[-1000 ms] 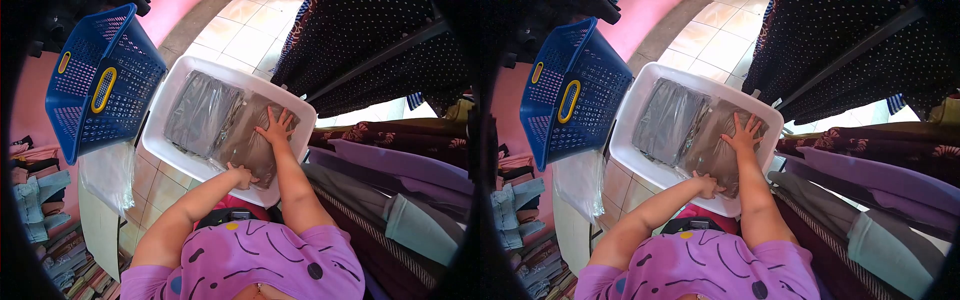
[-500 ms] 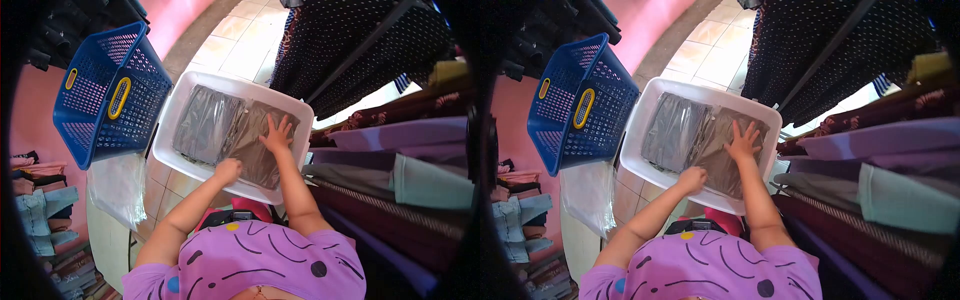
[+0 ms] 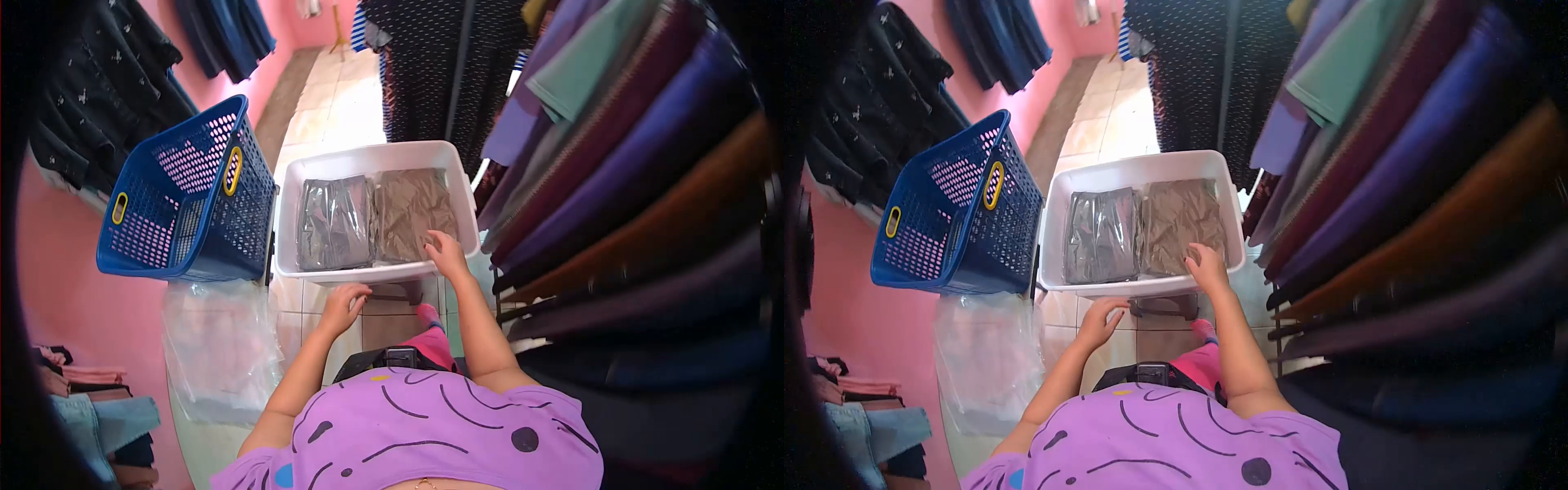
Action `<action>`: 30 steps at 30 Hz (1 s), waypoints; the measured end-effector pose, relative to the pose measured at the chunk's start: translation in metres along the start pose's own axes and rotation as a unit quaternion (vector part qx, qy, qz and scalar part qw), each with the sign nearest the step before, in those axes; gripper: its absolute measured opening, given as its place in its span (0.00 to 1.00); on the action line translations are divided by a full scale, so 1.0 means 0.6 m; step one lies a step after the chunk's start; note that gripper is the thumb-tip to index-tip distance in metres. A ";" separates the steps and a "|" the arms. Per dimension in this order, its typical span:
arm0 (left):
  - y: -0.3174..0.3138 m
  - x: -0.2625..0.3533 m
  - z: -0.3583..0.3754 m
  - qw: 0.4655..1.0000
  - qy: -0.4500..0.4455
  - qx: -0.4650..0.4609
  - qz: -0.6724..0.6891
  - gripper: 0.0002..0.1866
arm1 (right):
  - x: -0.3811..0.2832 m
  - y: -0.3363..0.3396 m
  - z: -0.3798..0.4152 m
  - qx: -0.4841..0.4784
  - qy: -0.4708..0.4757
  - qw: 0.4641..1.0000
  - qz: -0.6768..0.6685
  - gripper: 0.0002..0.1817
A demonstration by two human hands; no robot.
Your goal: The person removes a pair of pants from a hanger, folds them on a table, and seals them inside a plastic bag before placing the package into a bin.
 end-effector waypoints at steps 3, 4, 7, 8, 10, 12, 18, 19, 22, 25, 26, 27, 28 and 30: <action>0.010 0.011 0.084 0.995 -0.055 -0.049 0.060 0.09 | -0.022 -0.010 0.128 0.098 0.010 0.994 -0.038 0.18; 0.021 0.016 0.108 0.995 -0.030 -0.071 0.062 0.10 | -0.029 -0.009 0.175 0.129 0.042 0.990 -0.042 0.16; 0.042 0.024 0.171 0.989 0.003 -0.110 0.096 0.13 | -0.030 -0.011 0.327 0.100 -0.033 0.993 -0.056 0.15; 0.043 0.020 0.189 0.988 0.008 -0.120 0.100 0.14 | -0.019 -0.012 0.377 0.072 -0.045 0.995 -0.059 0.15; 0.040 0.001 0.224 0.983 0.020 -0.141 0.119 0.14 | -0.025 0.013 0.479 -0.017 -0.162 0.982 -0.091 0.16; 0.033 -0.012 0.246 0.977 0.004 -0.166 0.136 0.14 | -0.030 0.044 0.574 0.014 -0.186 0.979 -0.079 0.16; 0.036 0.037 0.259 0.964 0.026 -0.216 0.151 0.14 | -0.030 0.117 0.821 0.092 -0.220 0.957 -0.163 0.21; 0.040 0.062 0.256 0.965 0.005 -0.211 0.155 0.14 | -0.045 0.135 0.851 0.097 -0.235 0.955 -0.155 0.21; 0.047 0.145 0.243 0.960 -0.031 -0.202 0.193 0.13 | -0.074 0.177 0.936 0.120 -0.238 0.949 -0.167 0.22; 0.051 0.238 0.232 0.949 -0.102 -0.221 0.202 0.14 | -0.096 0.219 1.024 0.083 -0.203 0.954 -0.201 0.25; 0.047 0.275 0.230 0.943 -0.114 -0.223 0.217 0.14 | -0.095 0.230 1.062 0.092 -0.204 0.954 -0.198 0.25; 0.048 0.332 0.240 0.939 -0.112 -0.219 0.241 0.14 | -0.124 0.246 1.100 0.072 -0.231 0.939 -0.242 0.25; 0.037 0.371 0.241 0.928 -0.138 -0.214 0.271 0.14 | -0.138 0.260 1.136 0.050 -0.258 0.921 -0.286 0.25; 0.031 0.489 0.268 0.920 -0.227 -0.205 0.244 0.14 | -0.148 0.281 1.212 -0.014 -0.241 0.930 -0.279 0.25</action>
Point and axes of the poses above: each hand's wrist, its own z-axis away from the middle knuckle, its own y-axis out of the back of the hand, x = y × z, the point moved 2 cm from there along -z, towards the middle knuckle, and after that the axes turned 2 degrees about -z, right-handed, at the moved point
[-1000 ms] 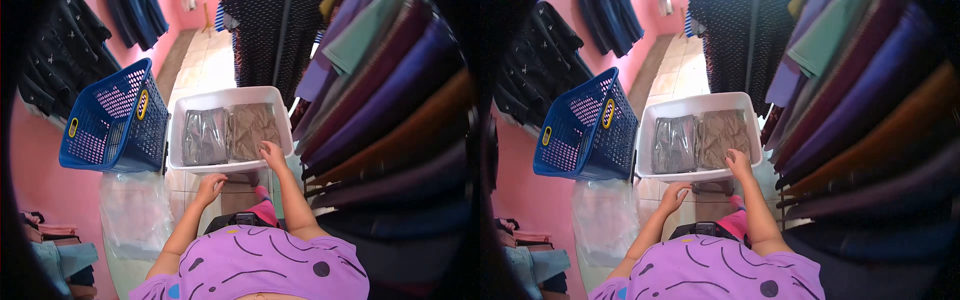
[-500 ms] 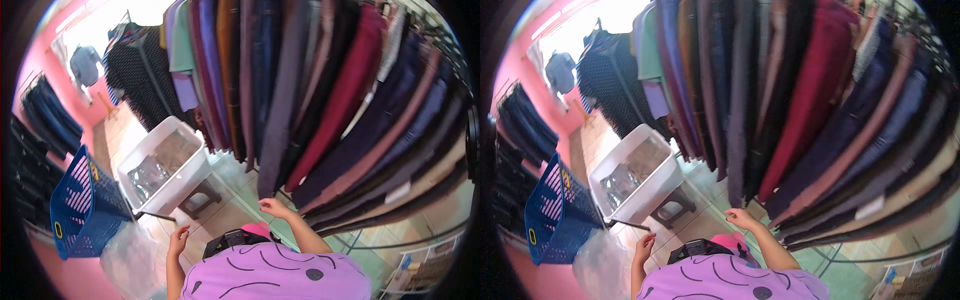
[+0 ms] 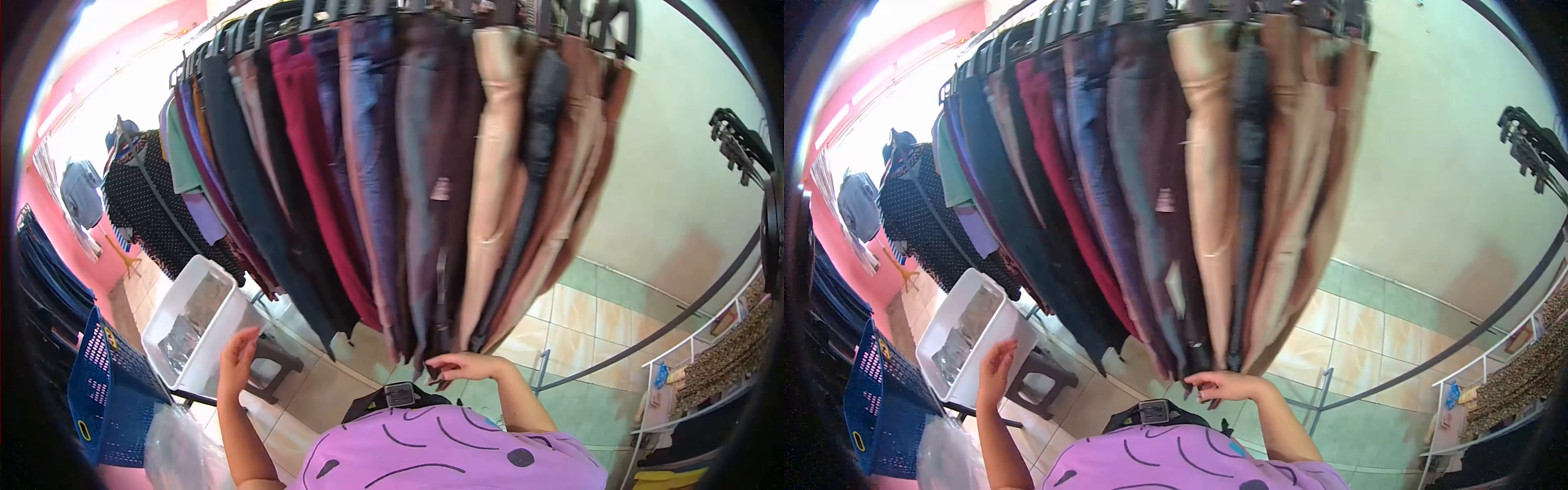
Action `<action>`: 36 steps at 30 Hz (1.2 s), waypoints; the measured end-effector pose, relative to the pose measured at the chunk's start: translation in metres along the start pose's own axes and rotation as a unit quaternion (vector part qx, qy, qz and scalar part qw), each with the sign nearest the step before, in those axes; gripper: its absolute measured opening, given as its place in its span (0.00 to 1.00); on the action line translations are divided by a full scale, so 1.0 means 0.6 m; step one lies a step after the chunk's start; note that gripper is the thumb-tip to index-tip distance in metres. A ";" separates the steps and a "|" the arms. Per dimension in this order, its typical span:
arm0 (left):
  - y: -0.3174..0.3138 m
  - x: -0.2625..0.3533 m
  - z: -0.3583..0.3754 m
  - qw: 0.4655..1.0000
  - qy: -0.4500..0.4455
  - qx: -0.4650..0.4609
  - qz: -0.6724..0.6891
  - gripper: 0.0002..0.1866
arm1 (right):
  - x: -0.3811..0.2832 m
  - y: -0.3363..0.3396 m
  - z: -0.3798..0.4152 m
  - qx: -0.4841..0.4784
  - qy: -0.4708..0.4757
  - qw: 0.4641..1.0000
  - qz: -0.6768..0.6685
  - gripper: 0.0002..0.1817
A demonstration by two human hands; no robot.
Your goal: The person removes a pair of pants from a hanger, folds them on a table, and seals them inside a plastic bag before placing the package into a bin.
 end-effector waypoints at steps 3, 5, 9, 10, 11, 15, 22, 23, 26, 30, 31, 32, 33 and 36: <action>-0.101 0.151 -0.044 0.990 -0.129 -0.042 -0.036 0.15 | 0.002 0.050 0.118 -0.036 0.073 0.993 0.088 0.23; -0.170 0.290 -0.056 0.964 -0.246 -0.082 -0.050 0.15 | -0.078 0.092 0.215 0.018 0.057 0.983 0.171 0.20; -0.261 0.499 -0.049 0.885 -0.442 -0.134 -0.063 0.14 | -0.220 0.176 0.356 0.269 0.146 0.909 0.282 0.14; -0.275 0.542 -0.043 0.873 -0.467 -0.128 -0.061 0.13 | -0.267 0.182 0.382 0.323 0.214 0.873 0.296 0.13; -0.283 0.583 -0.037 0.868 -0.476 -0.109 -0.085 0.14 | -0.305 0.195 0.403 0.349 0.261 0.845 0.311 0.13; -0.330 0.672 -0.042 0.928 -0.371 -0.015 0.035 0.21 | -0.466 0.222 0.450 0.337 0.407 0.776 0.344 0.13; -0.359 0.755 -0.088 0.898 -0.391 0.164 -0.116 0.22 | -0.689 0.211 0.458 0.469 0.423 0.608 0.481 0.31; -0.363 0.764 -0.089 0.871 -0.410 0.212 -0.171 0.23 | -0.710 0.218 0.457 0.467 0.428 0.607 0.481 0.31; -0.374 0.776 -0.098 0.865 -0.393 0.218 -0.225 0.25 | -0.761 0.211 0.451 0.331 0.457 0.630 0.533 0.28; -0.371 0.784 -0.112 0.885 -0.326 0.202 -0.266 0.24 | -0.809 0.196 0.450 0.317 0.297 0.652 0.622 0.28; -0.368 0.778 -0.120 0.869 -0.349 0.242 -0.255 0.23 | -0.818 0.194 0.450 0.314 0.270 0.636 0.650 0.27; -0.365 0.772 -0.128 0.868 -0.349 0.244 -0.256 0.23 | -0.826 0.192 0.449 0.312 0.243 0.620 0.678 0.27; -0.361 0.769 -0.131 0.864 -0.359 0.247 -0.252 0.23 | -0.837 0.190 0.440 0.275 0.220 0.587 0.729 0.22; -0.357 0.767 -0.135 0.864 -0.359 0.242 -0.259 0.22 | -0.844 0.199 0.421 0.232 0.167 0.669 0.686 0.18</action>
Point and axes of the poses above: each hand's wrist, its own z-axis away from the middle knuckle, its own y-axis out of the back of the hand, x = y × z, the point moved 2 cm from there along -z, towards the middle knuckle, and after that the axes turned 2 degrees about -z, right-handed, at the moved point
